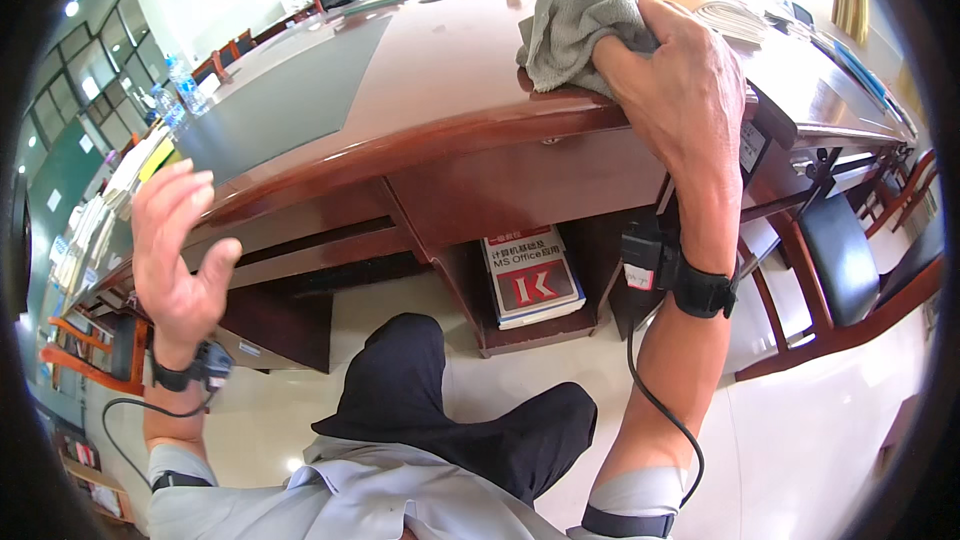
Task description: The person wipes a desk, drawer, and a keyboard with a cloth, then removes a book from a shelf, wipes the shelf, and replaces the book.
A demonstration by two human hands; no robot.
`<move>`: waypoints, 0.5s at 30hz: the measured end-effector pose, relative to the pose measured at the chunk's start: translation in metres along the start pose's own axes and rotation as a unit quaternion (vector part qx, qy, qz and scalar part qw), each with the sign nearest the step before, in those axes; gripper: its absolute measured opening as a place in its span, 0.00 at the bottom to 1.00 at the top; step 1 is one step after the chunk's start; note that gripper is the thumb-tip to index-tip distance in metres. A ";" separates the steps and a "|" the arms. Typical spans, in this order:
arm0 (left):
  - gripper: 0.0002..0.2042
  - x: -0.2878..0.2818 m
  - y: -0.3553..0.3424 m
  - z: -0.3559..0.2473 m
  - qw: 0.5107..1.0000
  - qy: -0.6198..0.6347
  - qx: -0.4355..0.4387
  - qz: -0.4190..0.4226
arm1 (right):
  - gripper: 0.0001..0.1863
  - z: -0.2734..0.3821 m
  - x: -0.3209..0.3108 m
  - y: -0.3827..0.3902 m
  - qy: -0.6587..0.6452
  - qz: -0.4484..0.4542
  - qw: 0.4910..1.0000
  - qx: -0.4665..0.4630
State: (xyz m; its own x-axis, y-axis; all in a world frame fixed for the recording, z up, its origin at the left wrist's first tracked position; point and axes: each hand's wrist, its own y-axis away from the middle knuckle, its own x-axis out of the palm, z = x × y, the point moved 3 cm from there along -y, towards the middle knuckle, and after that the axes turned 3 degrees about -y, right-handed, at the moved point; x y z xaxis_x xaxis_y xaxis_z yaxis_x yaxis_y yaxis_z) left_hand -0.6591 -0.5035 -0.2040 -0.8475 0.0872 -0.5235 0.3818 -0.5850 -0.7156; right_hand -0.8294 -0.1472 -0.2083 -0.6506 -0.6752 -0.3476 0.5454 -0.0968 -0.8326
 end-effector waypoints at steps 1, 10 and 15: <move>0.26 0.000 0.004 0.015 0.999 0.008 -0.028 0.043 | 0.21 0.002 0.002 0.000 0.001 -0.002 1.000 -0.001; 0.40 -0.010 0.058 0.110 0.932 0.092 -0.210 0.282 | 0.19 0.009 -0.002 0.003 -0.005 -0.019 1.000 0.023; 0.49 -0.014 0.061 0.116 0.898 0.068 -0.252 0.354 | 0.22 0.000 0.004 0.007 -0.042 -0.021 0.997 0.066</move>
State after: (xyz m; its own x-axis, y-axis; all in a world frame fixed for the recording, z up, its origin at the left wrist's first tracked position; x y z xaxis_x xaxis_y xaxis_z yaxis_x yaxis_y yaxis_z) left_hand -0.6670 -0.6339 -0.1869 -0.2871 -0.0446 -0.9569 0.9545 -0.0975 -0.2818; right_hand -0.8276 -0.1505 -0.2154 -0.6304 -0.7274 -0.2712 0.5873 -0.2184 -0.7793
